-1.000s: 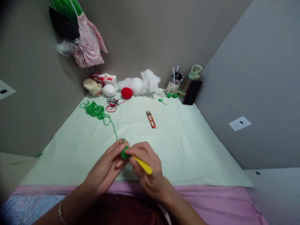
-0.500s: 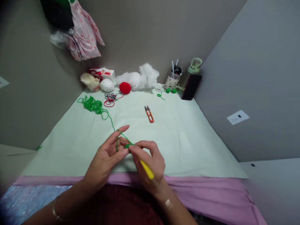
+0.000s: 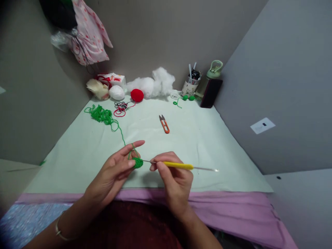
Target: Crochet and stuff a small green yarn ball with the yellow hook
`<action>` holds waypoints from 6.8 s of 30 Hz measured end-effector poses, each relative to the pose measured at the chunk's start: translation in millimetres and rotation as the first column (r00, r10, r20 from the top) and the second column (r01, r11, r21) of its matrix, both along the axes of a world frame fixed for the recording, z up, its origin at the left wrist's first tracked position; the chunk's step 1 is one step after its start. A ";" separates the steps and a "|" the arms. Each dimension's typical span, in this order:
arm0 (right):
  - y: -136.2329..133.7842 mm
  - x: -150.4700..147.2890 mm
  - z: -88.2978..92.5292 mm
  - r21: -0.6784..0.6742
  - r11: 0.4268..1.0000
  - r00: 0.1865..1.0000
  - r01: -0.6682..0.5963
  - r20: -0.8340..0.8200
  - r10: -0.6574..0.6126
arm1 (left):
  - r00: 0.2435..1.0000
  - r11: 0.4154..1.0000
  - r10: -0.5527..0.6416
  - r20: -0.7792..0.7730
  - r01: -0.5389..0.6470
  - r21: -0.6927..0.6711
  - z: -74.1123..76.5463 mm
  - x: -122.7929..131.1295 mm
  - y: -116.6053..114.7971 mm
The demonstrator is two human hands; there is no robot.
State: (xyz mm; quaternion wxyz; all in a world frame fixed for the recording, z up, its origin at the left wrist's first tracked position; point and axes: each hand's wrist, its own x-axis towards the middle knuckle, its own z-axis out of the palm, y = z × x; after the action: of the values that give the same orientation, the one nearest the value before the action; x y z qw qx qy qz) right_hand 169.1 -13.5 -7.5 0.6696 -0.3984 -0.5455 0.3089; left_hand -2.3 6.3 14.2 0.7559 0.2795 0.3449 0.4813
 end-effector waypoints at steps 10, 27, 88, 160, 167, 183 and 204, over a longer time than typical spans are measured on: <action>1.6 -9.0 -3.6 0.027 0.996 0.988 -0.081 0.135 0.077 | 0.992 0.983 0.051 -0.114 -0.030 0.181 -9.9 6.5 -7.9; 10.1 -10.4 -2.8 -0.087 0.972 0.972 -0.218 -0.107 0.209 | 0.998 0.994 -0.024 0.055 0.018 0.106 -9.1 4.8 -4.1; 3.0 -3.8 -0.2 0.071 0.997 0.997 -0.016 0.074 0.010 | 0.993 0.998 -0.036 0.114 0.041 -0.038 -4.3 -0.8 0.9; 18.7 -10.9 4.0 0.297 0.955 0.861 0.001 0.486 -0.152 | 0.999 0.999 0.040 0.034 -0.040 0.018 -6.3 6.0 13.4; 30.9 -8.4 10.0 -0.027 0.997 0.997 -0.073 -0.009 0.072 | 0.991 0.998 0.018 0.130 -0.010 -0.061 -1.3 -0.5 22.4; 34.5 -6.2 9.6 -0.151 0.951 0.944 -0.269 -0.238 0.229 | 0.986 0.988 0.082 -0.145 -0.062 0.139 -2.1 -0.5 15.1; 42.2 7.9 14.2 0.176 0.984 0.909 0.004 0.409 -0.077 | 0.986 0.987 -0.043 0.160 0.067 -0.147 6.6 10.0 48.3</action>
State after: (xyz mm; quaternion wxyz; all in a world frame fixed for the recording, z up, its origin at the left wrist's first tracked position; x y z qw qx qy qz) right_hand 176.9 28.8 6.7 0.5765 -0.4070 -0.6912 0.1555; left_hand 7.7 54.6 20.8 0.8128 0.1919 0.3124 0.4528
